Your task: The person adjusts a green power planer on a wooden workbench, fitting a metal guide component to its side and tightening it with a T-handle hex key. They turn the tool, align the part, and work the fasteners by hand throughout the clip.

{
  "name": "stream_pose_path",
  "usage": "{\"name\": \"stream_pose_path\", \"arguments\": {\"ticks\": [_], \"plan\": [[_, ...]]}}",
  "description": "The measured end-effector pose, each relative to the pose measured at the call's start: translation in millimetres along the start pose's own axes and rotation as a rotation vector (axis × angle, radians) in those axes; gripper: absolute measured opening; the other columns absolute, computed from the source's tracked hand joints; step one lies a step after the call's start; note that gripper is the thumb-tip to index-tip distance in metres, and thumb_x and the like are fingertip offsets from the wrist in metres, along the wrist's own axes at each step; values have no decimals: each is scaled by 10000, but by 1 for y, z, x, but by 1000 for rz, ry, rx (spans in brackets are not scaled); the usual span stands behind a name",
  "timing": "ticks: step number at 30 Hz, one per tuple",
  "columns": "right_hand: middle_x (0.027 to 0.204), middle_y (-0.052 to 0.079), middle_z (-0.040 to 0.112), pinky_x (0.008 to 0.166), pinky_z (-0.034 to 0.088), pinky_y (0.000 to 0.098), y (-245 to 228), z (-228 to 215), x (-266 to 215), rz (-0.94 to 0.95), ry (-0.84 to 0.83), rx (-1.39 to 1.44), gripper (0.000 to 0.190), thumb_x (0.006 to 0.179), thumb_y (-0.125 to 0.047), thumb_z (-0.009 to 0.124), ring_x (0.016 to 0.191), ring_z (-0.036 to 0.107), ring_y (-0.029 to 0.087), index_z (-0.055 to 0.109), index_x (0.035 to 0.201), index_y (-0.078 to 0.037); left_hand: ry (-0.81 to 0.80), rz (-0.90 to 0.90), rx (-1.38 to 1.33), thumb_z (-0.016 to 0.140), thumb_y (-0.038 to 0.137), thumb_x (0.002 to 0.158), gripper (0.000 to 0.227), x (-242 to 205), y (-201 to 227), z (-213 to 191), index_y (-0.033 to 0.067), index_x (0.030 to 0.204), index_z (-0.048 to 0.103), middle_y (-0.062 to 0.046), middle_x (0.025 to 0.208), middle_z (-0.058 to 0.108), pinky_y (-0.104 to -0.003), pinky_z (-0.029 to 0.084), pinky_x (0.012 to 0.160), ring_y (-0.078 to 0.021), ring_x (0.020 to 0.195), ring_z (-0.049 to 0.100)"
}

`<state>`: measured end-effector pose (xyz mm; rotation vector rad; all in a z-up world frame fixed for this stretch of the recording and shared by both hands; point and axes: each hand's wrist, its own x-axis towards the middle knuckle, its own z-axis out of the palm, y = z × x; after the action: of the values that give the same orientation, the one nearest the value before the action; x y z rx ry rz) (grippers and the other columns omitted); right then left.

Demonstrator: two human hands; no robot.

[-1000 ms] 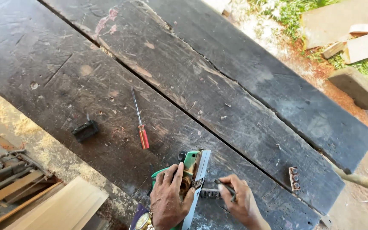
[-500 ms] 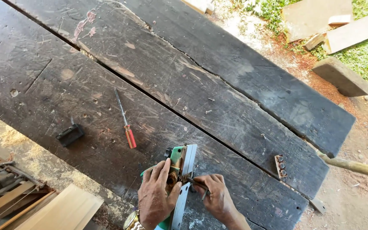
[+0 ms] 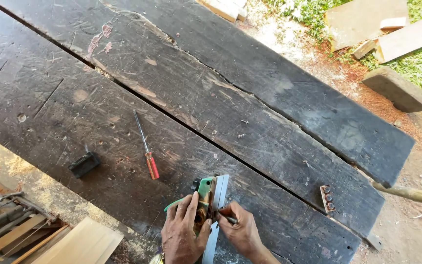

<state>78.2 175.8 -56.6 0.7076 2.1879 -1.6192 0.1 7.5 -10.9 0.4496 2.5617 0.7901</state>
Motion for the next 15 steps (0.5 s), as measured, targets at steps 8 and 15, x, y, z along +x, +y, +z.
{"name": "stream_pose_path", "arguments": {"ticks": [8, 15], "plan": [[761, 54, 674, 619, 480, 285, 53, 32, 1, 310, 82, 518, 118, 894, -88, 717, 703, 573, 100, 663, 871, 13, 7, 6, -34, 792, 288, 765, 764, -7, 8, -8, 40, 1424, 497, -125, 1361, 568, -484, 447, 984, -377, 1242, 493], [795, 45, 687, 621, 452, 324, -4, -19, -7, 235, -31, 112, 93, 948, -170, 677, 679, 546, 153, 659, 948, -79, -4, 35, -16, 789, 300, 770, 790, 0, 0, -4, 36, 1451, 488, -151, 1380, 547, -498, 434, 985, -398, 1263, 470]]}}
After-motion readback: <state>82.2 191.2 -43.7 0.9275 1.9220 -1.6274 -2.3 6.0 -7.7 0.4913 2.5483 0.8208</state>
